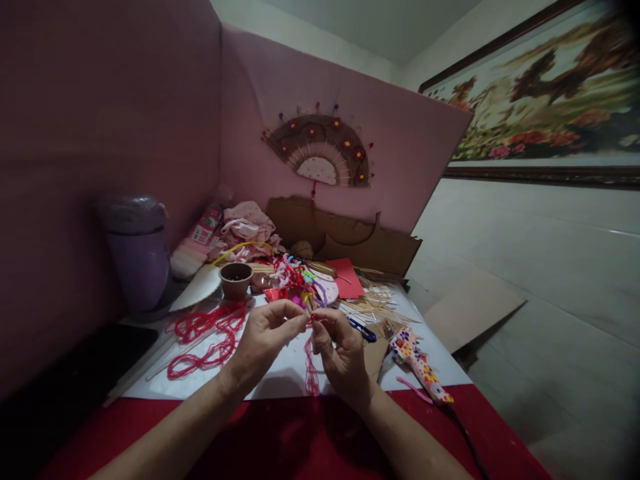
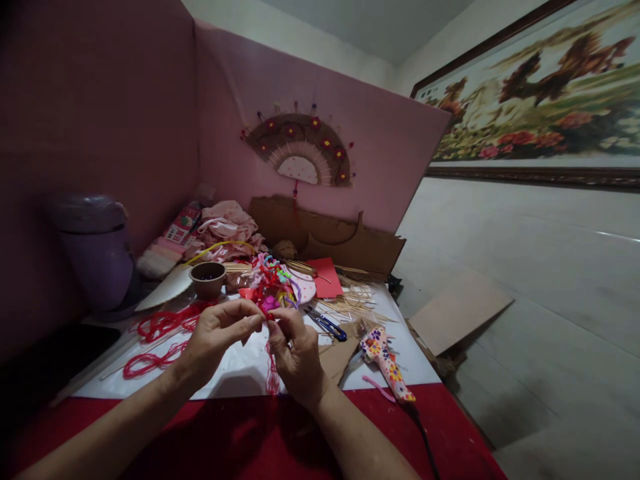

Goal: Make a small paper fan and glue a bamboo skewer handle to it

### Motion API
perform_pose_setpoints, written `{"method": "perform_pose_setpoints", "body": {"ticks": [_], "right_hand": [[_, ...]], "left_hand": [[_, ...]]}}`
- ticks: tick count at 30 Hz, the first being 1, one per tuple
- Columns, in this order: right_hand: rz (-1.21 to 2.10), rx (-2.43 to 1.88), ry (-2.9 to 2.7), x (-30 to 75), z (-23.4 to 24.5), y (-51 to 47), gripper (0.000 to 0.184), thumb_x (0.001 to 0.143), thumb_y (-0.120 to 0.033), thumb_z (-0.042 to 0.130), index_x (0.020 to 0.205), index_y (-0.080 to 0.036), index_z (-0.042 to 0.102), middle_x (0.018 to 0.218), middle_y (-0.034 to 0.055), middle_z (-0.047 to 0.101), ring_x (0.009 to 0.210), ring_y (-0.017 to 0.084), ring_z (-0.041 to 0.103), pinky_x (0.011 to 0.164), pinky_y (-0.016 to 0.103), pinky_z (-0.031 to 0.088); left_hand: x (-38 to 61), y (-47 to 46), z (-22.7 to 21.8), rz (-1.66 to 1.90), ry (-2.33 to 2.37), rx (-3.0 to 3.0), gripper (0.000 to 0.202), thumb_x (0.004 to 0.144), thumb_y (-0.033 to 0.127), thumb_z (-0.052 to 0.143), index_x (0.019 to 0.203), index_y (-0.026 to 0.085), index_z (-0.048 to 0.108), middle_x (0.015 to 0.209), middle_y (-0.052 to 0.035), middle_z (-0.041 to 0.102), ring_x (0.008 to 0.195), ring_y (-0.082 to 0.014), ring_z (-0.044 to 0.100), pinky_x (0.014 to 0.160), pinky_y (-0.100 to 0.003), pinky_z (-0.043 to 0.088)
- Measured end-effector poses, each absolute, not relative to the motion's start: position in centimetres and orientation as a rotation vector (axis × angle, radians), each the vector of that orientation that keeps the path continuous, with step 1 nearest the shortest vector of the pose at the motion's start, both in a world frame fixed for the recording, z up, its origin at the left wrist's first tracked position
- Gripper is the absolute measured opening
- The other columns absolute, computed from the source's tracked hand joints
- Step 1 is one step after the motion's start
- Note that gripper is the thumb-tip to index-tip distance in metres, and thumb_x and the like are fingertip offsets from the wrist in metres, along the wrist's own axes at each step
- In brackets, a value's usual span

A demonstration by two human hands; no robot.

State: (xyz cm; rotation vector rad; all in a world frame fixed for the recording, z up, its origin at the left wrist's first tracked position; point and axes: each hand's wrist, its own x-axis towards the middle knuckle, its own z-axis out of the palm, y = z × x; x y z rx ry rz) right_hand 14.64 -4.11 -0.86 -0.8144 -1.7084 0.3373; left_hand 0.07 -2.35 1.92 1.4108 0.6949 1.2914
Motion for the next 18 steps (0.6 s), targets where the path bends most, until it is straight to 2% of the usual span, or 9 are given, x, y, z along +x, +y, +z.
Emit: {"method": "perform_pose_setpoints", "body": {"ticks": [9,18], "right_hand": [[0.427,-0.745,-1.705,14.73,-0.92,-3.99,0.015,0.089,-0.017,0.046,0.101,-0.022,0.051,0.061,-0.0057,0.047,0.049,0.007,0.046,0.047,0.018,0.039],[0.36,-0.73,-1.72,14.88,-1.35,-3.86,0.021,0.087,-0.013,0.047,0.105,-0.023,0.05,0.062,-0.0054,0.047,0.049,0.007,0.047,0.048,0.019,0.039]], "left_hand": [[-0.01,-2.54,1.86,1.304,0.667,1.469,0.017,0.073,0.031,0.064,0.07,0.014,0.064,0.062,-0.0009,0.057,0.058,-0.0095,0.045,0.051,-0.022,0.033],[-0.02,-2.89,2.06,1.32,0.661,1.502,0.014,0.072,0.028,0.065,0.069,0.014,0.063,0.061,0.0001,0.055,0.057,-0.0091,0.045,0.052,-0.022,0.035]]}}
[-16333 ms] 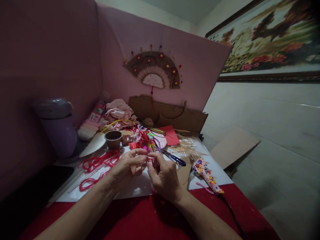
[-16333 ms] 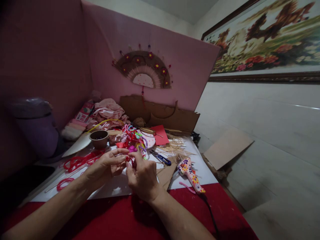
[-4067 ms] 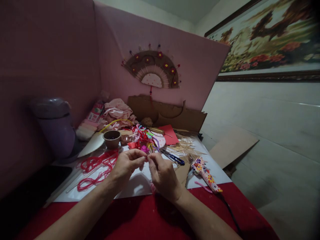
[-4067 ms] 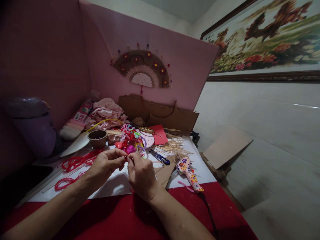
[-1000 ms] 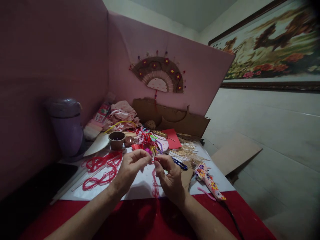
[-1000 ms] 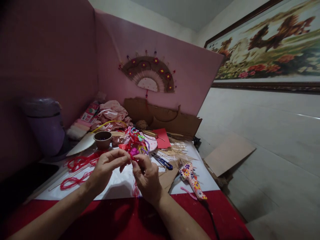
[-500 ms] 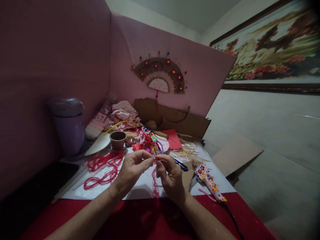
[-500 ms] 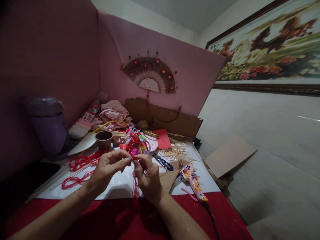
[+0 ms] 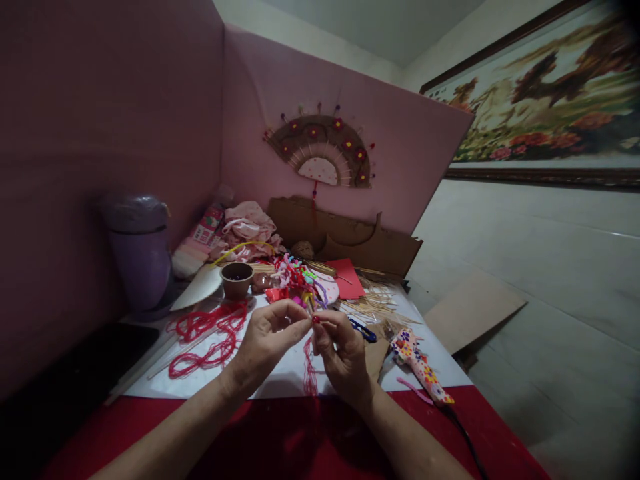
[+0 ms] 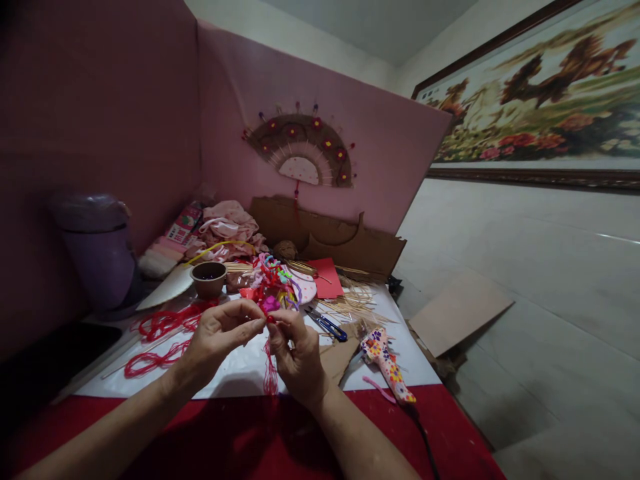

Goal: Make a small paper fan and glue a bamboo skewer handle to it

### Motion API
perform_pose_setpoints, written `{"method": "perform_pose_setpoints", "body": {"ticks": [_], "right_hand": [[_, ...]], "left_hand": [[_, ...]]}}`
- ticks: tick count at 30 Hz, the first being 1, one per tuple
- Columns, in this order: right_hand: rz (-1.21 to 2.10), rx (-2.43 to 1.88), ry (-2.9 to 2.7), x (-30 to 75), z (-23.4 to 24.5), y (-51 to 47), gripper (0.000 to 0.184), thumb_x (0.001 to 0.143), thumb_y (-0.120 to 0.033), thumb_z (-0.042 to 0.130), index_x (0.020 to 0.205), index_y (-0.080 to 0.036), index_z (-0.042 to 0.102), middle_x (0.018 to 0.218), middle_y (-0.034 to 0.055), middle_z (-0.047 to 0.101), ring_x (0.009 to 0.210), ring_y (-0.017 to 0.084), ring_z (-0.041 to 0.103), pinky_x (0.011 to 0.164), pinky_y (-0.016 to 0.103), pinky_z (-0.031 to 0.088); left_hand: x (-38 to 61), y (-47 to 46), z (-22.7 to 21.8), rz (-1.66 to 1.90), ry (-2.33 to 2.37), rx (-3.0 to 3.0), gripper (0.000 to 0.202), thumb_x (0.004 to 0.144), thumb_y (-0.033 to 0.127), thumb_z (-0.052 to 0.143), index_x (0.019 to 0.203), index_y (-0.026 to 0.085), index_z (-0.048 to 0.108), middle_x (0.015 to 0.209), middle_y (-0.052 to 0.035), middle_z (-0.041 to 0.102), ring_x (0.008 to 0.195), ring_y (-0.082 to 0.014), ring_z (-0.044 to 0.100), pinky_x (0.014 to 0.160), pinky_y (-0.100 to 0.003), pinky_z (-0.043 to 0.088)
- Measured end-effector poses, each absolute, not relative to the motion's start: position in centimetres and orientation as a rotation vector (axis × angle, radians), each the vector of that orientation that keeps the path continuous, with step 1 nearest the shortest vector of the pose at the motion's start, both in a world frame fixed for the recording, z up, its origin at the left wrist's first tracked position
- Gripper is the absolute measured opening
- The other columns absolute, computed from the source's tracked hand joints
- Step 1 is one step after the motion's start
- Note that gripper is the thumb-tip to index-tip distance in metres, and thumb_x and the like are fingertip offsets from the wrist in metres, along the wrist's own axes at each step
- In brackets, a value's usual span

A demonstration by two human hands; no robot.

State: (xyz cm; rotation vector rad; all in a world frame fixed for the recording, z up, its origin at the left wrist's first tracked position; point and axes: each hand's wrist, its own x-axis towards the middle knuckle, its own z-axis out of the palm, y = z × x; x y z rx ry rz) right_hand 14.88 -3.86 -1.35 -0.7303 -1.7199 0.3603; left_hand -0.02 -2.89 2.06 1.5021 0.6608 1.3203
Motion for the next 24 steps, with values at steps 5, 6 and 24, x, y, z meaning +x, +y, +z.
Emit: {"method": "perform_pose_setpoints", "body": {"ticks": [5,6,24], "right_hand": [[0.319,-0.73,-1.74,15.08,-1.62,-3.72,0.024,0.087,-0.012,0.046,0.108,-0.024,0.049,0.061,-0.0053,0.047,0.05,0.008,0.047,0.048,0.02,0.04],[0.315,-0.722,-1.748,15.11,-1.6,-3.74,0.025,0.087,-0.012,0.046,0.109,-0.024,0.049,0.061,-0.0053,0.047,0.05,0.008,0.047,0.049,0.02,0.04],[-0.008,-0.8,-1.809,15.02,-0.69,-4.14,0.023,0.087,-0.012,0.045,0.107,-0.022,0.05,0.073,-0.0001,0.059,0.054,0.011,0.054,0.05,0.022,0.042]], "left_hand": [[0.0,-2.91,1.85,1.315,0.664,1.536,0.013,0.072,0.027,0.064,0.07,0.015,0.062,0.062,0.0001,0.056,0.058,-0.0092,0.047,0.053,-0.022,0.036],[0.0,-2.91,1.83,1.313,0.662,1.546,0.012,0.073,0.027,0.064,0.071,0.015,0.062,0.062,0.0002,0.056,0.058,-0.0091,0.047,0.054,-0.022,0.037],[0.27,-3.01,2.15,1.3,0.819,1.707,0.016,0.074,0.031,0.061,0.074,0.015,0.062,0.068,-0.0023,0.061,0.064,-0.013,0.052,0.06,-0.026,0.04]]}}
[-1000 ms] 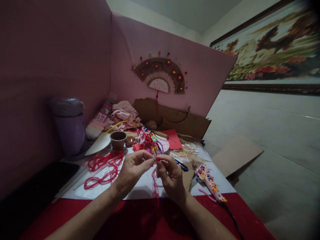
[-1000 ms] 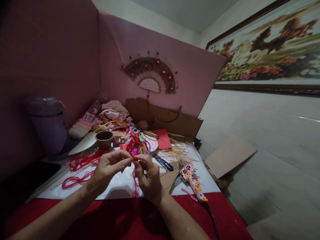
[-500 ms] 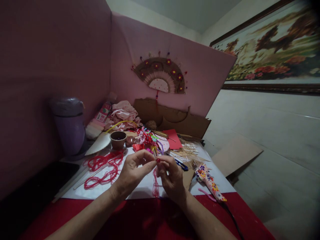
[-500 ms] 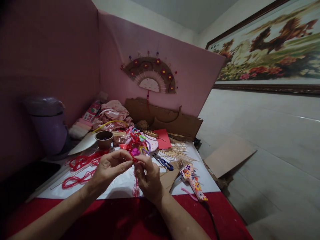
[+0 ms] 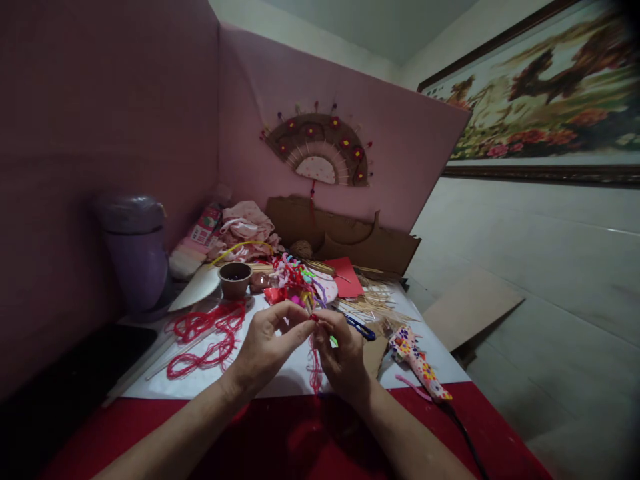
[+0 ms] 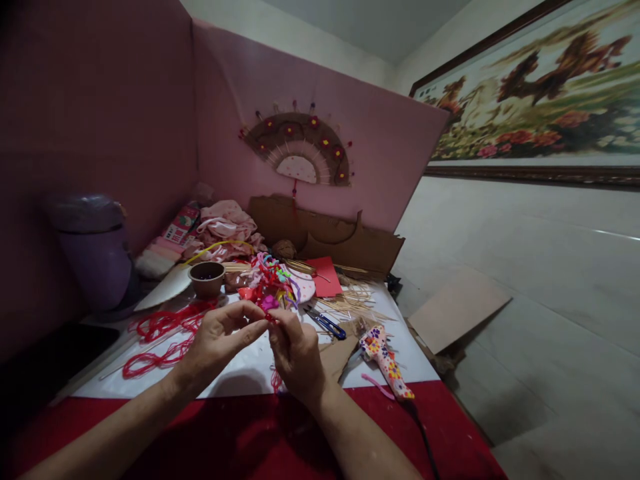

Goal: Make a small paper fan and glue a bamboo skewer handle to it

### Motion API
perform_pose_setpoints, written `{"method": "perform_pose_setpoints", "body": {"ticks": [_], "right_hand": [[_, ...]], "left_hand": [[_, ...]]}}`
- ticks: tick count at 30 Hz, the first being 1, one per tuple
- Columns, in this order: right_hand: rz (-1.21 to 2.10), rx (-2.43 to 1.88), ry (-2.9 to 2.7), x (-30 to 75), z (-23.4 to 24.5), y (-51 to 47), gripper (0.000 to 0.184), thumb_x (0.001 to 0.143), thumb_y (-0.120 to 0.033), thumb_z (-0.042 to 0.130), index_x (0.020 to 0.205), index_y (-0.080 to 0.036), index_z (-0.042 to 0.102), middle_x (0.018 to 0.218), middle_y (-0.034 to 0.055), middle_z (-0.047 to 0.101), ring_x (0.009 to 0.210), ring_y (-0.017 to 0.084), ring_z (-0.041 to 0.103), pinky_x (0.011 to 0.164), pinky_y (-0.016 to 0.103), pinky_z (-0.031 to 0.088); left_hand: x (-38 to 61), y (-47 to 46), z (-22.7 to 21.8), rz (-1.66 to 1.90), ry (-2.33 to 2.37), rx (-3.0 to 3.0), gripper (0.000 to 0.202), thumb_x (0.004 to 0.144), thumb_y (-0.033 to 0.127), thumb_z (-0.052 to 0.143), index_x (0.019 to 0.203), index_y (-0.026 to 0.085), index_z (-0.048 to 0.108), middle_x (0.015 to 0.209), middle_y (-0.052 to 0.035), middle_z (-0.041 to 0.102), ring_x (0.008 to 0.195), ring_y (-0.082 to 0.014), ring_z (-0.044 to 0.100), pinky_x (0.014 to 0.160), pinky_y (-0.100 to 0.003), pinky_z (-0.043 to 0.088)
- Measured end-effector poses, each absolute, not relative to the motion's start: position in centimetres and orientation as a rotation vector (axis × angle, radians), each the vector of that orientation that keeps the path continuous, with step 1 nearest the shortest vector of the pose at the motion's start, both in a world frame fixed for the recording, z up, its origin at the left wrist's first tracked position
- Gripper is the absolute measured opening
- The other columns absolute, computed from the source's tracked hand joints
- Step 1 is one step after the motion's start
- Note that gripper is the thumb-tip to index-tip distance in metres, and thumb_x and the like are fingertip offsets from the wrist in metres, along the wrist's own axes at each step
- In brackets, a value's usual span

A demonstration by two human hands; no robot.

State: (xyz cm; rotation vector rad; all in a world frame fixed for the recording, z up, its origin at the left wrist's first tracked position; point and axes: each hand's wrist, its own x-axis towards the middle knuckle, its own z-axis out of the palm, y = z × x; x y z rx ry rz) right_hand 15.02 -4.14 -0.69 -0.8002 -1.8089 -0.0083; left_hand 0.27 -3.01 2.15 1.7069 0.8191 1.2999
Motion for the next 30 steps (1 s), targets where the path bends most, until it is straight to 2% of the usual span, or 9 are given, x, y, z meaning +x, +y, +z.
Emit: {"method": "perform_pose_setpoints", "body": {"ticks": [13,22,30], "right_hand": [[-0.092,-0.844,-1.844,15.18,-0.63,-4.07,0.023,0.086,-0.012,0.046,0.107,-0.021,0.052,0.084,0.0047,0.066,0.069,0.014,0.062,0.062,0.025,0.047],[-0.069,-0.87,-1.86,15.14,-0.62,-4.03,0.022,0.086,-0.013,0.048,0.107,-0.02,0.053,0.085,0.0053,0.067,0.07,0.015,0.063,0.063,0.025,0.047],[-0.039,-0.861,-1.872,15.11,-0.32,-4.15,0.021,0.087,-0.015,0.048,0.106,-0.019,0.054,0.081,0.0045,0.067,0.066,0.014,0.062,0.061,0.024,0.047]], "left_hand": [[0.45,-2.65,1.6,1.345,0.783,1.569,0.013,0.07,0.028,0.066,0.077,0.016,0.065,0.072,-0.0035,0.063,0.067,-0.0141,0.054,0.061,-0.025,0.042],[0.35,-2.41,1.6,1.259,0.726,1.383,0.015,0.066,0.025,0.07,0.076,0.015,0.065,0.067,-0.0004,0.06,0.058,-0.0092,0.048,0.05,-0.02,0.036],[0.54,-2.28,1.73,1.208,0.638,1.187,0.014,0.074,0.027,0.061,0.067,0.014,0.062,0.058,0.0002,0.054,0.051,-0.008,0.045,0.046,-0.021,0.033]]}}
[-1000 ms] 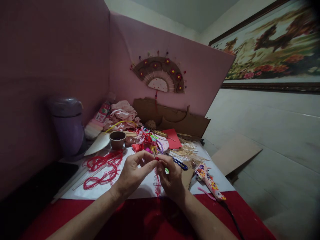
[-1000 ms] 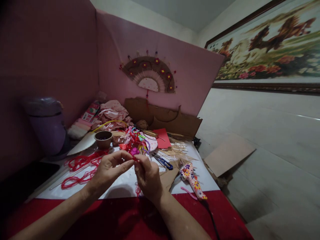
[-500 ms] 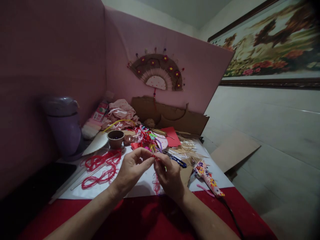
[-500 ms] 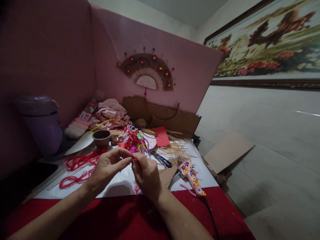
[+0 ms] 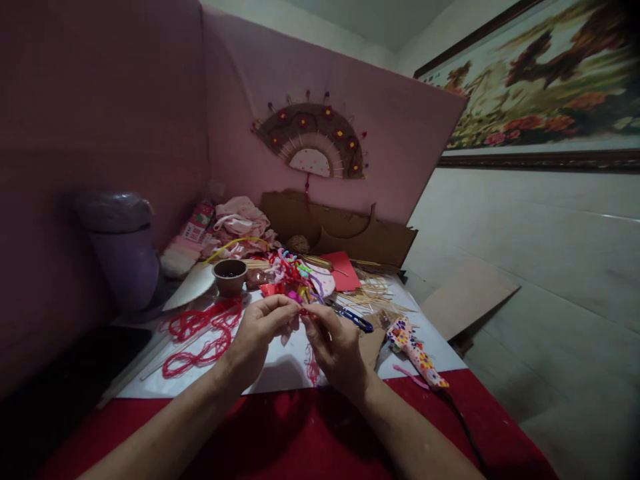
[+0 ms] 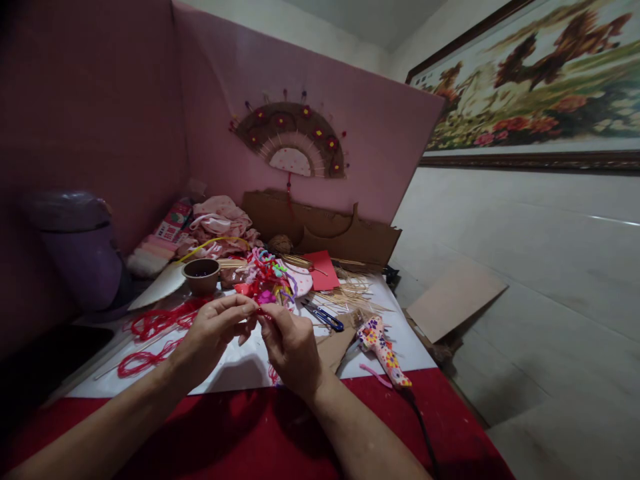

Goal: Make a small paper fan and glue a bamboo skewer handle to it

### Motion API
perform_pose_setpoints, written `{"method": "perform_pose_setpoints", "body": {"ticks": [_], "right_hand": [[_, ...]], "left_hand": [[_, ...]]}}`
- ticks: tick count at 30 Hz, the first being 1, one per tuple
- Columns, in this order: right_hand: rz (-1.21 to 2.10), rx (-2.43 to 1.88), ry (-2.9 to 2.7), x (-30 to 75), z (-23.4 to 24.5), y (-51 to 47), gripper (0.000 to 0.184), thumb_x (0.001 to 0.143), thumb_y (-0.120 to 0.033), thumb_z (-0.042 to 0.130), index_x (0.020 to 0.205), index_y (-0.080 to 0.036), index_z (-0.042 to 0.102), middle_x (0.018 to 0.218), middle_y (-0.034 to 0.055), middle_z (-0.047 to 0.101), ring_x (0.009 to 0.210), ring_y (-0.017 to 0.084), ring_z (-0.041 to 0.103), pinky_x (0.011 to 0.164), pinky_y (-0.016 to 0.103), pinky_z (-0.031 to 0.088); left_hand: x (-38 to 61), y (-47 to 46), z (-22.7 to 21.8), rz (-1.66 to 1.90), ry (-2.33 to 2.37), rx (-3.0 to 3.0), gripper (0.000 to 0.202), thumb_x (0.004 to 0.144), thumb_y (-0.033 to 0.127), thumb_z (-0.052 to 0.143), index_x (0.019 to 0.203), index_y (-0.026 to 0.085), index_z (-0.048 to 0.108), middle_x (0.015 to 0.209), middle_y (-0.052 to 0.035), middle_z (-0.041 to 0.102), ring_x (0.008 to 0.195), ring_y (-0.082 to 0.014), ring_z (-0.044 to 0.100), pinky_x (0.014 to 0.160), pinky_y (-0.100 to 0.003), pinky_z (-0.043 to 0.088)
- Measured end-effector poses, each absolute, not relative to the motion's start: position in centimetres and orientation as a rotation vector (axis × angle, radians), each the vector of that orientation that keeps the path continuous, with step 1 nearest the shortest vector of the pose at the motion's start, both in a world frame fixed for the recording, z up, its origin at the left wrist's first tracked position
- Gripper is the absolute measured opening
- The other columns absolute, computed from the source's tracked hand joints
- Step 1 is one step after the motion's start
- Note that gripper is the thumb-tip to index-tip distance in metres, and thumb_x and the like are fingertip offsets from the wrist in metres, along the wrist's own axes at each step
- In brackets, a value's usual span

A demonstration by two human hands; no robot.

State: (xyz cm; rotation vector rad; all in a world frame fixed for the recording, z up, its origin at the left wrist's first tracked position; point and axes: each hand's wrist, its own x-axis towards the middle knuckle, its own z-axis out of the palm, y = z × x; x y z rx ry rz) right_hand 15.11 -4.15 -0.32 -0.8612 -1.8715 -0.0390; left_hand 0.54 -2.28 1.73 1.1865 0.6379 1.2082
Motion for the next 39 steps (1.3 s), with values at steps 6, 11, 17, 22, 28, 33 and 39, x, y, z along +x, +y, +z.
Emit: {"method": "perform_pose_setpoints", "body": {"ticks": [6,11,17,22,28,33,39], "right_hand": [[0.001,-0.841,-1.865,15.09,-0.47,-4.0,0.022,0.088,-0.015,0.047,0.108,-0.02,0.054,0.084,0.0049,0.066,0.069,0.013,0.061,0.063,0.024,0.047],[-0.006,-0.895,-1.857,14.94,-0.53,-3.94,0.021,0.087,-0.019,0.049,0.108,-0.018,0.052,0.073,0.0026,0.063,0.059,0.012,0.058,0.055,0.022,0.044],[-0.038,-0.945,-1.828,14.74,-0.53,-3.91,0.013,0.086,-0.02,0.051,0.099,-0.017,0.052,0.062,-0.0009,0.057,0.051,0.011,0.053,0.049,0.021,0.041],[-0.037,-0.942,-1.803,14.74,-0.52,-3.88,0.008,0.086,-0.018,0.049,0.091,-0.017,0.055,0.071,0.0017,0.062,0.056,0.011,0.057,0.052,0.02,0.043],[-0.031,-0.977,-1.803,14.74,-0.56,-3.87,0.008,0.087,-0.021,0.048,0.086,-0.018,0.055,0.067,0.0018,0.061,0.053,0.011,0.055,0.049,0.021,0.04],[-0.017,-0.971,-1.794,14.73,-0.57,-3.88,0.008,0.087,-0.02,0.048,0.085,-0.017,0.055,0.065,0.0008,0.059,0.052,0.01,0.053,0.048,0.021,0.039],[-0.007,-0.987,-1.783,14.76,-0.7,-3.88,0.007,0.087,-0.02,0.049,0.086,-0.017,0.055,0.065,0.0007,0.059,0.051,0.01,0.052,0.048,0.021,0.038]], "left_hand": [[0.51,-2.23,1.8,1.127,0.651,1.131,0.02,0.069,0.031,0.067,0.064,0.012,0.062,0.058,-0.0006,0.053,0.049,-0.0072,0.043,0.044,-0.02,0.031],[0.35,-2.07,1.71,1.097,0.612,1.043,0.02,0.067,0.03,0.069,0.067,0.011,0.063,0.06,-0.0001,0.052,0.049,-0.0065,0.042,0.043,-0.02,0.03],[0.13,-2.13,1.99,1.053,0.615,0.879,0.018,0.067,0.028,0.069,0.068,0.013,0.059,0.06,0.0018,0.052,0.05,-0.006,0.043,0.044,-0.018,0.029],[0.1,-2.23,2.29,1.031,0.636,0.844,0.019,0.065,0.028,0.07,0.066,0.014,0.057,0.058,0.0021,0.052,0.05,-0.0068,0.045,0.046,-0.019,0.029],[-0.06,-2.02,2.05,1.042,0.627,0.798,0.019,0.065,0.027,0.07,0.066,0.014,0.057,0.058,0.0021,0.053,0.052,-0.0075,0.047,0.047,-0.019,0.03],[-0.22,-1.82,1.99,1.08,0.592,0.775,0.016,0.067,0.025,0.069,0.07,0.014,0.058,0.06,0.0022,0.053,0.054,-0.0068,0.048,0.047,-0.018,0.032],[-0.3,-1.77,2.23,1.138,0.607,0.711,0.015,0.067,0.023,0.068,0.075,0.014,0.059,0.061,0.0016,0.056,0.054,-0.0068,0.05,0.048,-0.018,0.035]]}}
